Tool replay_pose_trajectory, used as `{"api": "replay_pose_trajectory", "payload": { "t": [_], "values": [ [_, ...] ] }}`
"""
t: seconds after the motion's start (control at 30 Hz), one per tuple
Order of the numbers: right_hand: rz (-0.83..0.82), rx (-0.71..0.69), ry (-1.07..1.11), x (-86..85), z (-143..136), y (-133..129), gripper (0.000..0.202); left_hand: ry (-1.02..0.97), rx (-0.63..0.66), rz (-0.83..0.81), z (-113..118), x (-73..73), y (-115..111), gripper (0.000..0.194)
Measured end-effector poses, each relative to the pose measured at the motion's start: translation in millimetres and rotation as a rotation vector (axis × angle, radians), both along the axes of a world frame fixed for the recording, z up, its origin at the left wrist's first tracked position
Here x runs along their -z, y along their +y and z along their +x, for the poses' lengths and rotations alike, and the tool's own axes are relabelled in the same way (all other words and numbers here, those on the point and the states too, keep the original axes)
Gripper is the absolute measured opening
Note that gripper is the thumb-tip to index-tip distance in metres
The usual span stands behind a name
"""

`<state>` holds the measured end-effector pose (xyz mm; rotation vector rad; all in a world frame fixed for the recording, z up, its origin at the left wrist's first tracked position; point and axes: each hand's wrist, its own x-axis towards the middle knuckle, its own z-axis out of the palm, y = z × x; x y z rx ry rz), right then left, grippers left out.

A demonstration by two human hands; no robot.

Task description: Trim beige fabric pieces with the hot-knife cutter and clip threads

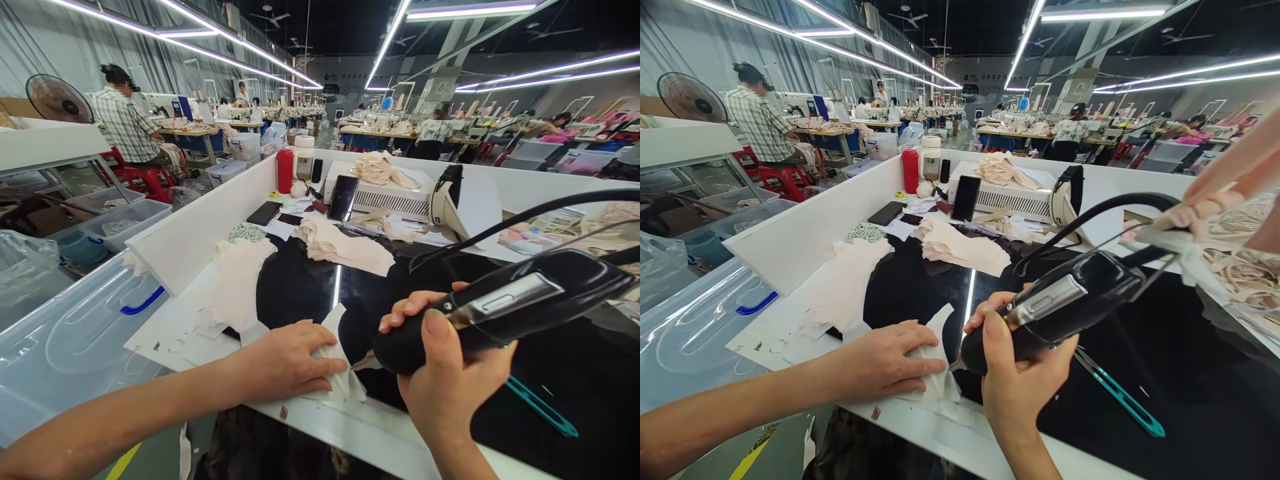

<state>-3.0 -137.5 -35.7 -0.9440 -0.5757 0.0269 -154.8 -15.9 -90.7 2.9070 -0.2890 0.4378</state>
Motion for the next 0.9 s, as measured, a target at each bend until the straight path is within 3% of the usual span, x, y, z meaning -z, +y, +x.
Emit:
{"api": "replay_pose_trajectory", "payload": {
  "t": [0.63, 0.9],
  "values": [
    [0.06, 0.006, -0.037, 0.3, 4, 16, 0.044, -0.025, -0.012, -0.045, -4, 1.4, -5, 0.033],
    [0.003, 0.011, -0.073, 6.5, 2, 13, 0.041, -0.012, -0.05, -0.022, -8, 3.1, -21, 0.04]
  ]
}}
